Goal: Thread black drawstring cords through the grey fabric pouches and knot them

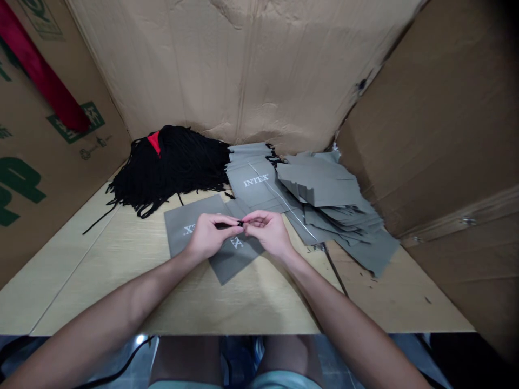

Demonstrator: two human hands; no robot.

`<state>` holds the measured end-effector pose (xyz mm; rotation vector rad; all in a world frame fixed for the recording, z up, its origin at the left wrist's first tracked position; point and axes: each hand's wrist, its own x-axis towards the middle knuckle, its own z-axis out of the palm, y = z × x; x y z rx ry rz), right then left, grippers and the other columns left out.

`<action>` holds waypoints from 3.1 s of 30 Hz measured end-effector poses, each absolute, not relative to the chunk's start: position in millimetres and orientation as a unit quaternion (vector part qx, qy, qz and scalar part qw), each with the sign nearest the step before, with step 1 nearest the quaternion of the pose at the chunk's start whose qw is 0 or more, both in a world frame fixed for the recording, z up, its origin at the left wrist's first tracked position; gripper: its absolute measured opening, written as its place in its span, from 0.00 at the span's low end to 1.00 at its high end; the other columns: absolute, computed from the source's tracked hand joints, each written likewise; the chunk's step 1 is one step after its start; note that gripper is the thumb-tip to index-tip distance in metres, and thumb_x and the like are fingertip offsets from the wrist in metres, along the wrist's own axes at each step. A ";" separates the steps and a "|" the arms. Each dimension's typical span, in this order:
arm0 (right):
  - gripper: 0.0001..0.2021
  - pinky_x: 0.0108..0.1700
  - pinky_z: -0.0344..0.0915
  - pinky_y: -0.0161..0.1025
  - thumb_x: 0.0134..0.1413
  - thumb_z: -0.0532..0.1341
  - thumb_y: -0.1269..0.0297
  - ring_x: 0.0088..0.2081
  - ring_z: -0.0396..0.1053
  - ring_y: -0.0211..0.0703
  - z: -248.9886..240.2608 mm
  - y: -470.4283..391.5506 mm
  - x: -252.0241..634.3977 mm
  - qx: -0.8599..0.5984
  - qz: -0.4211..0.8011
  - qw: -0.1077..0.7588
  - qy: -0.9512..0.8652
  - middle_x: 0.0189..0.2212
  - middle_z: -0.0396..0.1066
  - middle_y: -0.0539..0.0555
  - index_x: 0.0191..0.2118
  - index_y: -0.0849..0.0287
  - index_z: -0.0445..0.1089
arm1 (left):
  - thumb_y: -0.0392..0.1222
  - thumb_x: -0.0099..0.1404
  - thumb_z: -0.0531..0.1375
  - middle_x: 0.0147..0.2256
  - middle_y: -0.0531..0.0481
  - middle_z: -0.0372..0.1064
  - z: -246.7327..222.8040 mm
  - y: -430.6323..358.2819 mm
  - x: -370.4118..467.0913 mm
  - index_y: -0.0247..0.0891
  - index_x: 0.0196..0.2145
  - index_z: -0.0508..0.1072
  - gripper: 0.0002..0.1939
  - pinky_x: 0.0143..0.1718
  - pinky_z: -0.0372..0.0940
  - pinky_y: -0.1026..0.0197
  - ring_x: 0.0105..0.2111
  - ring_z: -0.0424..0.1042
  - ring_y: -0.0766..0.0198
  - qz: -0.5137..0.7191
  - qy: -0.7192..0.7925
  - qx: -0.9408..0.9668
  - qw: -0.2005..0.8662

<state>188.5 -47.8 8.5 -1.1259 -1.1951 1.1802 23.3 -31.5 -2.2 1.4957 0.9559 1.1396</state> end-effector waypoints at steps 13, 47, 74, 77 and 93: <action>0.14 0.36 0.72 0.38 0.35 0.72 0.59 0.28 0.72 0.38 4.2 -51.1 183.7 -0.448 0.460 0.570 -0.512 0.26 0.76 0.52 0.29 0.60 0.74 | 0.44 0.40 0.74 0.31 0.48 0.78 7.4 -34.7 24.6 0.37 0.27 0.80 0.16 0.38 0.68 0.59 0.31 0.74 0.63 0.442 0.418 0.453 0.652; 0.06 0.37 0.71 0.37 0.52 0.64 0.68 0.33 0.74 0.39 30.8 -68.7 209.4 -0.324 0.312 0.465 -0.762 0.33 0.75 0.54 0.39 0.57 0.72 | 0.35 0.61 0.63 0.33 0.47 0.78 5.5 -41.7 9.1 0.38 0.29 0.77 0.04 0.42 0.67 0.57 0.34 0.75 0.62 0.490 0.245 0.740 0.391; 0.06 0.29 0.61 0.31 0.44 0.61 0.77 0.26 0.62 0.32 36.6 -70.7 212.5 -0.312 0.270 0.296 -0.862 0.26 0.65 0.49 0.30 0.62 0.69 | 0.39 0.64 0.62 0.29 0.48 0.76 -5.9 -35.5 8.8 0.37 0.29 0.77 0.07 0.40 0.66 0.61 0.31 0.73 0.65 0.379 0.187 0.821 0.384; 0.06 0.29 0.60 0.30 0.41 0.61 0.76 0.25 0.60 0.31 33.0 -69.3 212.2 -0.323 0.288 0.324 -0.841 0.24 0.62 0.47 0.29 0.61 0.68 | 0.39 0.65 0.60 0.32 0.48 0.75 -1.9 -36.3 7.6 0.36 0.32 0.75 0.06 0.40 0.66 0.61 0.33 0.72 0.65 0.366 0.186 0.832 0.374; 0.06 0.24 0.51 0.28 0.37 0.63 0.72 0.21 0.51 0.27 15.4 -62.2 202.0 -0.370 0.517 0.393 -0.664 0.18 0.55 0.42 0.26 0.62 0.65 | 0.38 0.68 0.55 0.34 0.45 0.70 2.2 -33.1 4.1 0.36 0.34 0.69 0.06 0.44 0.63 0.58 0.38 0.68 0.62 0.355 0.135 0.848 0.369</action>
